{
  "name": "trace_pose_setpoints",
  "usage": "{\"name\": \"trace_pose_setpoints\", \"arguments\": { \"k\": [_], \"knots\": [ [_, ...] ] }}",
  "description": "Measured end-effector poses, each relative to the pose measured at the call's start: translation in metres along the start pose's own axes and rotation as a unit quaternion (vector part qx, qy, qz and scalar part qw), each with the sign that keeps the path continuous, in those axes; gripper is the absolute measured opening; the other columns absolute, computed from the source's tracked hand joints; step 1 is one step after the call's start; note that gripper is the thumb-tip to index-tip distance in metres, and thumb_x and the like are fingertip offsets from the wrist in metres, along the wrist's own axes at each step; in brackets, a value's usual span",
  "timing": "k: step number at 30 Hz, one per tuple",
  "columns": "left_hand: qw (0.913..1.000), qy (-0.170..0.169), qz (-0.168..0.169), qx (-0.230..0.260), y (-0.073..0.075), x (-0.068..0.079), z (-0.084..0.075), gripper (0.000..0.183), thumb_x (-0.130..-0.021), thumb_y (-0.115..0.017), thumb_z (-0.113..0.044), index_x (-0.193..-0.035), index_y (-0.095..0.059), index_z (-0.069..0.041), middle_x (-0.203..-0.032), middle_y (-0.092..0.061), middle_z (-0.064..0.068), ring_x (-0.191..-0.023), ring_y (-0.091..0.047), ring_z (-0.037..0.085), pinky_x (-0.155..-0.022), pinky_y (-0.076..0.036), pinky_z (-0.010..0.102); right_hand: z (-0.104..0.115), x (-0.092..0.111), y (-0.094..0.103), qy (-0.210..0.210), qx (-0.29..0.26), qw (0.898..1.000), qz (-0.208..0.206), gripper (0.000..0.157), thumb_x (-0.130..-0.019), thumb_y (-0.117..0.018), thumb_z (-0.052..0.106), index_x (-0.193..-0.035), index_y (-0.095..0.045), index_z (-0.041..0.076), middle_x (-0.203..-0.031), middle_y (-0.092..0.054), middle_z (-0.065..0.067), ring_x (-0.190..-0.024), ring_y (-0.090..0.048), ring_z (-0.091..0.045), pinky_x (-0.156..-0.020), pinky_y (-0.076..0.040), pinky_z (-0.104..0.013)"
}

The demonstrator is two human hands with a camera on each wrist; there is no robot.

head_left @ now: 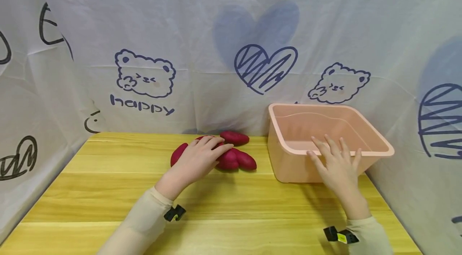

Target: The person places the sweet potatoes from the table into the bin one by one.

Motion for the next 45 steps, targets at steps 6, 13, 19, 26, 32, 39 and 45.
{"name": "trace_pose_setpoints", "arguments": {
  "k": [6,13,19,26,32,39,45],
  "knots": [
    [0.9999,0.007,-0.003,0.013,0.004,-0.011,-0.001,0.055,-0.086,-0.075,-0.023,-0.137,-0.056,-0.028,-0.134,-0.060,0.003,-0.120,-0.057,0.025,-0.087,-0.054,0.045,0.000,0.000,0.000,0.001,0.000,1.000,0.001,0.059,-0.099,-0.034,0.060,-0.148,-0.040,0.028,-0.157,-0.031,-0.018,-0.146,-0.012,-0.049,-0.109,0.011,-0.074],
    [0.9997,0.008,-0.014,0.018,0.006,-0.026,-0.003,0.052,-0.089,-0.070,-0.020,-0.137,-0.055,-0.030,-0.133,-0.060,0.001,-0.120,-0.056,0.023,-0.087,-0.054,0.043,0.000,-0.001,0.000,0.001,-0.001,1.000,-0.001,0.059,-0.099,-0.034,0.060,-0.148,-0.041,0.028,-0.156,-0.031,-0.018,-0.146,-0.013,-0.049,-0.109,0.011,-0.074],
    [0.9993,0.015,-0.016,0.031,0.009,-0.037,-0.006,0.051,-0.090,-0.068,-0.019,-0.138,-0.054,-0.031,-0.135,-0.058,0.001,-0.122,-0.055,0.023,-0.090,-0.053,0.044,-0.001,-0.001,0.000,0.002,0.001,1.000,-0.004,0.058,-0.099,-0.035,0.059,-0.148,-0.041,0.028,-0.156,-0.032,-0.018,-0.146,-0.013,-0.049,-0.109,0.008,-0.075],
    [0.9982,0.019,-0.026,0.050,0.013,-0.050,-0.010,0.051,-0.091,-0.067,-0.023,-0.139,-0.052,-0.031,-0.137,-0.057,0.001,-0.124,-0.055,0.023,-0.091,-0.053,0.044,-0.002,-0.001,0.000,0.002,-0.001,1.000,-0.006,0.058,-0.099,-0.035,0.059,-0.148,-0.041,0.027,-0.155,-0.033,-0.020,-0.145,-0.014,-0.050,-0.108,0.009,-0.076],
    [0.9968,0.022,-0.040,0.065,0.018,-0.065,-0.014,0.052,-0.090,-0.070,-0.027,-0.139,-0.052,-0.030,-0.138,-0.056,0.001,-0.123,-0.055,0.023,-0.089,-0.054,0.043,-0.001,0.000,0.001,0.000,0.002,1.000,-0.006,0.059,-0.099,-0.035,0.060,-0.148,-0.040,0.028,-0.155,-0.033,-0.020,-0.145,-0.013,-0.050,-0.109,0.008,-0.076],
    [0.9964,0.011,-0.045,0.072,0.023,-0.080,-0.020,0.053,-0.090,-0.070,-0.028,-0.140,-0.052,-0.028,-0.138,-0.056,0.002,-0.123,-0.055,0.023,-0.091,-0.054,0.043,-0.001,-0.001,0.000,0.003,0.003,1.000,-0.009,0.058,-0.099,-0.035,0.060,-0.148,-0.041,0.028,-0.155,-0.033,-0.020,-0.145,-0.014,-0.050,-0.109,0.009,-0.075],
    [0.9959,0.012,-0.048,0.076,0.025,-0.093,-0.026,0.055,-0.091,-0.069,-0.023,-0.142,-0.049,-0.031,-0.140,-0.055,0.003,-0.124,-0.054,0.023,-0.094,-0.053,0.042,-0.001,-0.001,-0.001,0.002,0.002,1.000,-0.007,0.058,-0.099,-0.035,0.060,-0.147,-0.042,0.028,-0.155,-0.033,-0.020,-0.145,-0.014,-0.050,-0.108,0.008,-0.076]
  ]
}}
Point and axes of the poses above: each hand's wrist, its own x-axis away from the middle knuckle, its own y-axis out of the back of the hand, z = x × y, the point moved 1 cm from there along -x, towards the middle knuckle
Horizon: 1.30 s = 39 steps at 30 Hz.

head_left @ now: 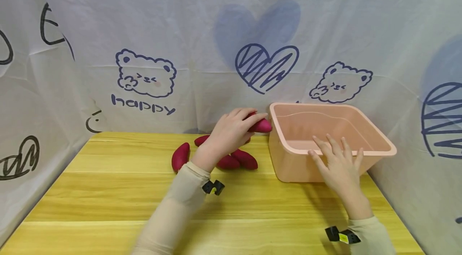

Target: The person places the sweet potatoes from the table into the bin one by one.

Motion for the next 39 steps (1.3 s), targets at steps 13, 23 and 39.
{"name": "trace_pose_setpoints", "arguments": {
  "k": [13,23,39],
  "knots": [
    [0.9960,-0.028,-0.078,0.032,-0.006,-0.028,-0.012,0.052,-0.091,-0.069,-0.025,-0.140,-0.053,-0.028,-0.135,-0.058,0.005,-0.120,-0.057,0.023,-0.095,-0.053,0.039,0.000,0.001,0.001,-0.004,-0.001,1.000,0.008,0.059,-0.099,-0.034,0.060,-0.148,-0.041,0.028,-0.156,-0.032,-0.019,-0.145,-0.012,-0.050,-0.109,0.011,-0.074],
    [0.9930,-0.041,-0.104,0.039,-0.015,-0.047,-0.021,0.049,-0.090,-0.070,-0.024,-0.137,-0.056,-0.024,-0.136,-0.058,0.007,-0.121,-0.057,0.024,-0.097,-0.052,0.040,0.000,0.001,0.000,-0.003,0.002,1.000,0.009,0.058,-0.099,-0.034,0.060,-0.147,-0.041,0.028,-0.156,-0.031,-0.018,-0.145,-0.013,-0.049,-0.109,0.011,-0.074],
    [0.9860,-0.049,-0.144,0.069,-0.043,-0.075,-0.035,0.048,-0.092,-0.068,-0.027,-0.138,-0.055,-0.020,-0.138,-0.056,0.007,-0.125,-0.055,0.023,-0.107,-0.046,0.034,-0.001,0.000,0.000,-0.001,0.007,1.000,0.002,0.060,-0.099,-0.034,0.060,-0.150,-0.037,0.029,-0.155,-0.033,-0.019,-0.144,-0.015,-0.050,-0.109,0.008,-0.075]
  ]
}}
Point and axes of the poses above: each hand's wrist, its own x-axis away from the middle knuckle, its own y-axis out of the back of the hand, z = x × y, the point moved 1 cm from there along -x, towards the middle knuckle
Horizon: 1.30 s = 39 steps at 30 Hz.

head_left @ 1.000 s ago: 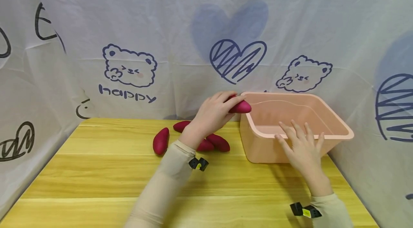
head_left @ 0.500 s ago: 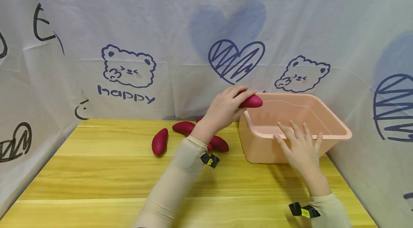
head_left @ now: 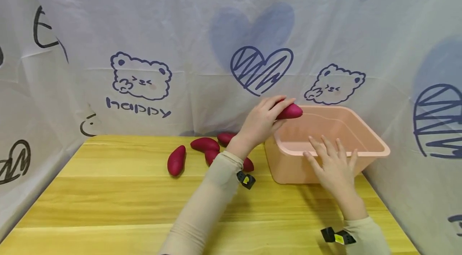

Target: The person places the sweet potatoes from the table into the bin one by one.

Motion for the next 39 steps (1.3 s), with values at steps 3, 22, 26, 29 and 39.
{"name": "trace_pose_setpoints", "arguments": {
  "k": [3,22,26,29,39],
  "knots": [
    [1.0000,0.001,-0.004,0.004,-0.007,-0.002,-0.001,0.048,-0.093,-0.067,-0.028,-0.138,-0.054,-0.020,-0.138,-0.056,0.006,-0.126,-0.054,0.022,-0.109,-0.044,0.031,0.000,0.000,-0.001,0.000,0.000,1.000,-0.002,0.060,-0.099,-0.034,0.060,-0.151,-0.036,0.030,-0.155,-0.033,-0.019,-0.144,-0.014,-0.050,-0.109,0.008,-0.075],
    [0.9914,0.047,0.018,0.121,-0.040,-0.005,-0.016,0.055,-0.089,-0.071,-0.026,-0.138,-0.047,-0.014,-0.138,-0.054,0.007,-0.125,-0.054,0.019,-0.114,-0.036,0.038,0.001,0.002,0.000,0.000,0.005,1.000,0.005,0.061,-0.099,-0.033,0.061,-0.151,-0.035,0.029,-0.156,-0.031,-0.019,-0.144,-0.014,-0.051,-0.108,0.006,-0.076],
    [0.9894,0.062,0.040,0.125,-0.046,-0.003,-0.016,0.056,-0.091,-0.069,-0.027,-0.140,-0.045,-0.013,-0.139,-0.053,0.008,-0.126,-0.054,0.018,-0.109,-0.043,0.027,0.001,0.002,0.000,0.000,0.006,1.000,0.005,0.060,-0.099,-0.033,0.061,-0.151,-0.035,0.030,-0.156,-0.031,-0.019,-0.145,-0.014,-0.050,-0.108,0.006,-0.076],
    [0.9883,0.070,0.056,0.124,-0.051,-0.001,-0.015,0.058,-0.091,-0.069,-0.027,-0.141,-0.043,-0.013,-0.140,-0.052,0.008,-0.126,-0.053,0.018,-0.109,-0.042,0.026,0.001,0.002,0.000,-0.001,0.006,1.000,0.006,0.061,-0.099,-0.033,0.061,-0.150,-0.036,0.029,-0.156,-0.031,-0.019,-0.145,-0.014,-0.050,-0.108,0.006,-0.076],
    [0.9824,0.103,0.082,0.132,-0.063,0.001,-0.013,0.062,-0.090,-0.069,-0.031,-0.142,-0.039,-0.014,-0.138,-0.051,0.006,-0.122,-0.055,0.017,-0.106,-0.046,0.027,0.001,0.002,0.002,0.000,0.007,1.000,0.010,0.060,-0.099,-0.033,0.060,-0.150,-0.037,0.028,-0.156,-0.031,-0.019,-0.144,-0.014,-0.051,-0.108,0.005,-0.077]
  ]
}}
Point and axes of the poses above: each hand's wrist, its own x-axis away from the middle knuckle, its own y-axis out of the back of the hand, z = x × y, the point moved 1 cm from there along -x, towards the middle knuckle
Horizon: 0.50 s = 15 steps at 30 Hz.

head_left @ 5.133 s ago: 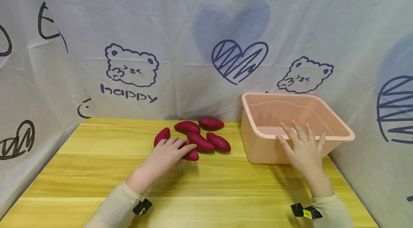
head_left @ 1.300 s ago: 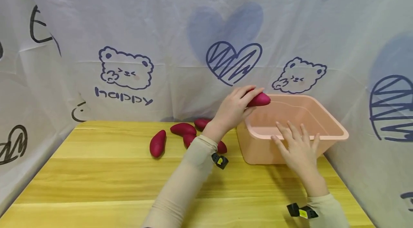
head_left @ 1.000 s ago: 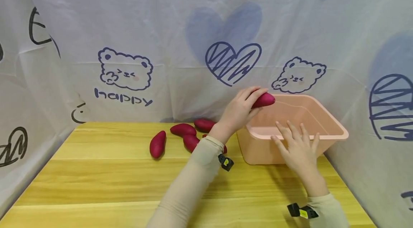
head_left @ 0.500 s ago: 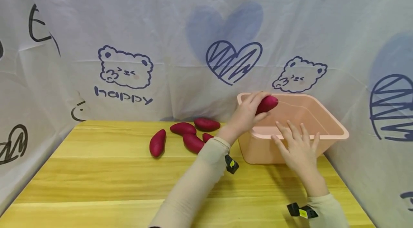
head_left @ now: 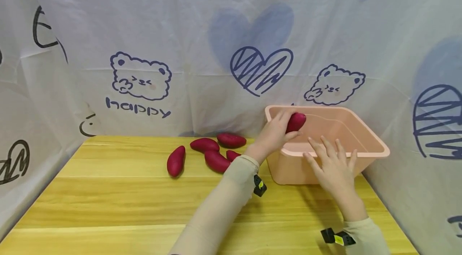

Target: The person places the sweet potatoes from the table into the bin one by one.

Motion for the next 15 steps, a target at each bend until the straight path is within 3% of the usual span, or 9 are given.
{"name": "trace_pose_setpoints", "arguments": {
  "k": [15],
  "knots": [
    [0.9986,0.041,0.034,-0.001,-0.0009,-0.0014,0.0005,0.064,-0.090,-0.068,-0.033,-0.143,-0.037,-0.016,-0.137,-0.052,0.005,-0.119,-0.055,0.017,-0.103,-0.048,0.029,-0.0004,-0.0005,-0.0023,0.003,-0.002,1.000,-0.011,0.059,-0.099,-0.034,0.059,-0.149,-0.038,0.027,-0.155,-0.033,-0.019,-0.143,-0.016,-0.051,-0.108,0.007,-0.076]
  ]
}}
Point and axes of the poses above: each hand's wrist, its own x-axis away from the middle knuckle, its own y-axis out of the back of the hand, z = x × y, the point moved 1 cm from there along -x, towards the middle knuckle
